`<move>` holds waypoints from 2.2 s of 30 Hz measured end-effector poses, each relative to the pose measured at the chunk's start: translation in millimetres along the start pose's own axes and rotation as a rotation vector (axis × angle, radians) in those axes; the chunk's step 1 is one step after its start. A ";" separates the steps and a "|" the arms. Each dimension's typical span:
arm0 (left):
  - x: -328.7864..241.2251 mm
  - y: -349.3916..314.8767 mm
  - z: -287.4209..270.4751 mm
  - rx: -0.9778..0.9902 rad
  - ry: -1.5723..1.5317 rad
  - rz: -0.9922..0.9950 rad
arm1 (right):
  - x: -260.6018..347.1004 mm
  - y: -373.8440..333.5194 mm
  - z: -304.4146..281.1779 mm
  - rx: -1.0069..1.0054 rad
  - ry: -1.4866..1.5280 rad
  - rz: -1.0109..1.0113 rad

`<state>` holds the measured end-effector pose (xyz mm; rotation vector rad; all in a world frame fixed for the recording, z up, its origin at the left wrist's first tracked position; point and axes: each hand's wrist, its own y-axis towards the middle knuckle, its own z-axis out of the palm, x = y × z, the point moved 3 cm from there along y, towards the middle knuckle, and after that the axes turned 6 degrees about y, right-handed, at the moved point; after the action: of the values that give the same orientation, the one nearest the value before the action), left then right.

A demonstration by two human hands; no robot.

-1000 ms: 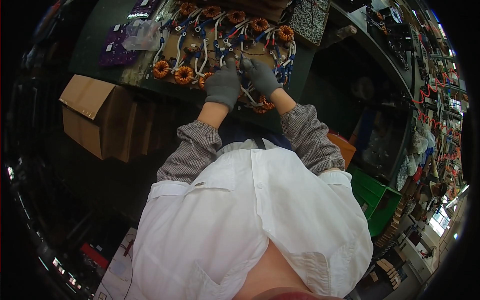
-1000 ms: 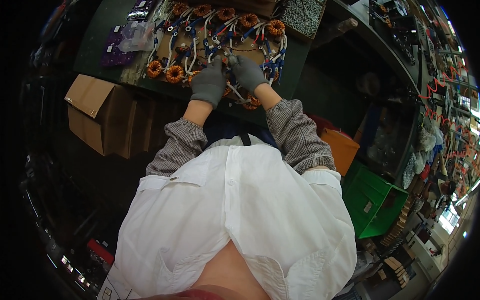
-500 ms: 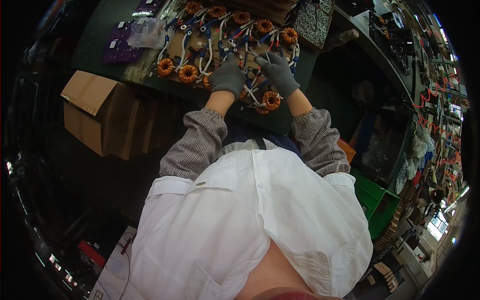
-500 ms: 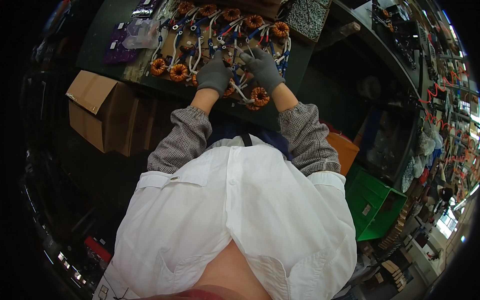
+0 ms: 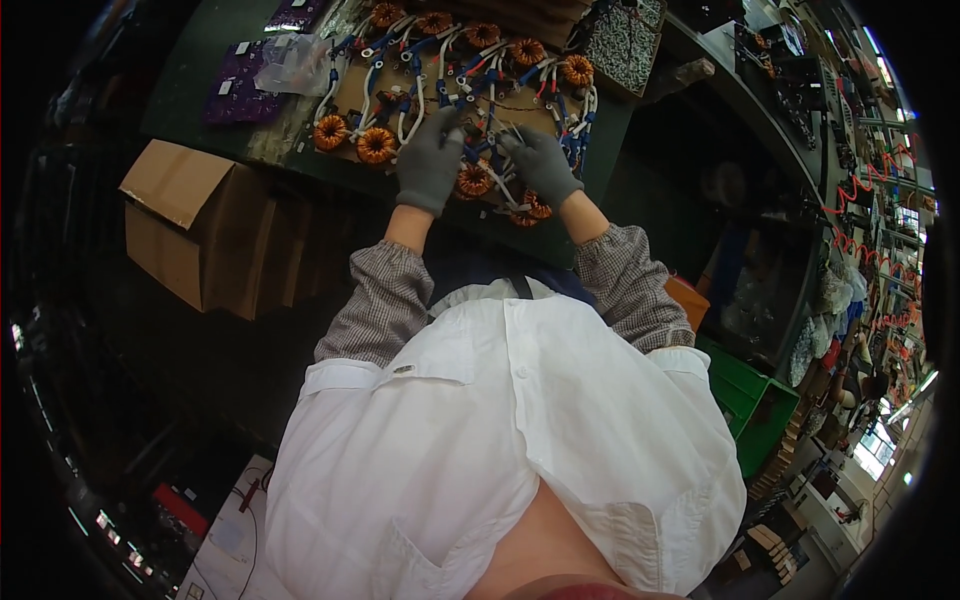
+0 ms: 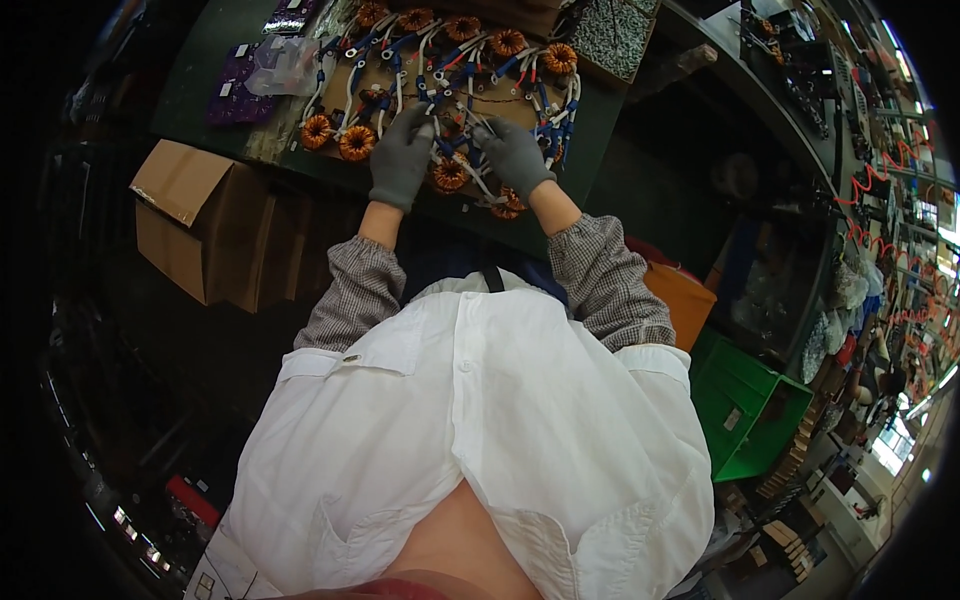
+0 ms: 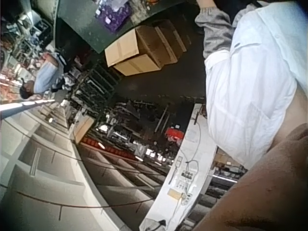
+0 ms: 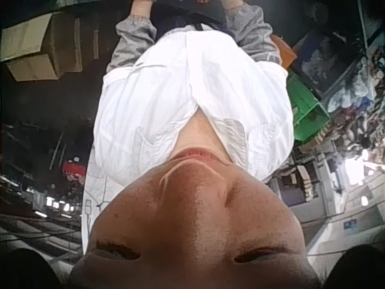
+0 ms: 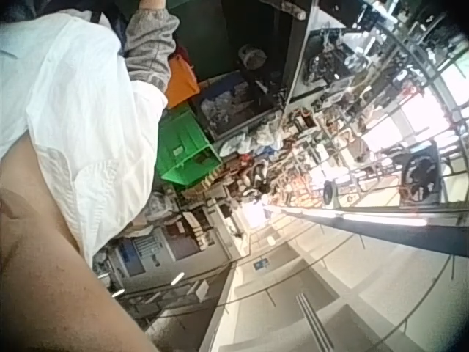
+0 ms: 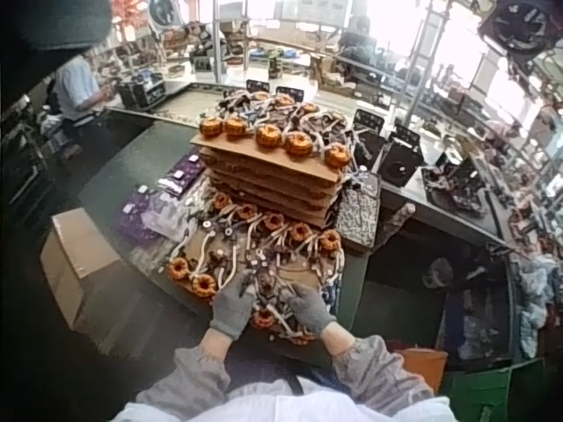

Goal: Assembling and prepping electric motor stators on a production line.

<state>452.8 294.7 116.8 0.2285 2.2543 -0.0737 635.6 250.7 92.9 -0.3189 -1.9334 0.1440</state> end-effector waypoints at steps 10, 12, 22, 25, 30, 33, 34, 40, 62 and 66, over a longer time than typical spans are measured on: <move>-20.3 -31.3 -3.2 0.234 0.286 -0.107 | 54.0 -25.2 13.4 0.092 -0.544 -0.433; -13.8 -30.7 -2.8 0.216 0.259 -0.057 | 48.9 -7.6 12.9 0.160 -0.668 -0.368; -35.9 5.8 12.8 0.549 0.838 -0.038 | 32.8 3.9 12.5 -0.011 -0.819 -0.212; -35.9 26.7 17.5 0.659 0.866 -0.028 | 25.5 1.6 17.3 -0.047 -0.770 -0.226; -35.0 40.8 20.7 0.695 0.887 0.039 | 32.0 -2.1 13.0 -0.008 -0.720 -0.186; -27.3 38.1 26.0 0.631 0.890 0.029 | 31.0 -0.6 14.6 -0.004 -0.712 -0.155; -22.6 37.4 28.6 0.605 0.869 0.032 | 30.2 0.4 15.5 0.003 -0.709 -0.132; -32.8 40.1 20.2 0.647 0.798 -0.061 | 24.3 0.2 14.3 -0.036 -0.699 -0.172; 3.1 3.6 13.9 0.041 0.166 0.187 | 28.7 -0.9 18.5 -0.079 -0.692 -0.083; 16.9 -9.2 21.9 -0.065 -0.296 0.005 | 34.3 -0.5 19.2 -0.056 -0.693 -0.043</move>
<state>457.1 285.2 89.6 0.1754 1.9583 -0.0295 605.9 261.1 116.3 -0.2847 -2.6317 0.1882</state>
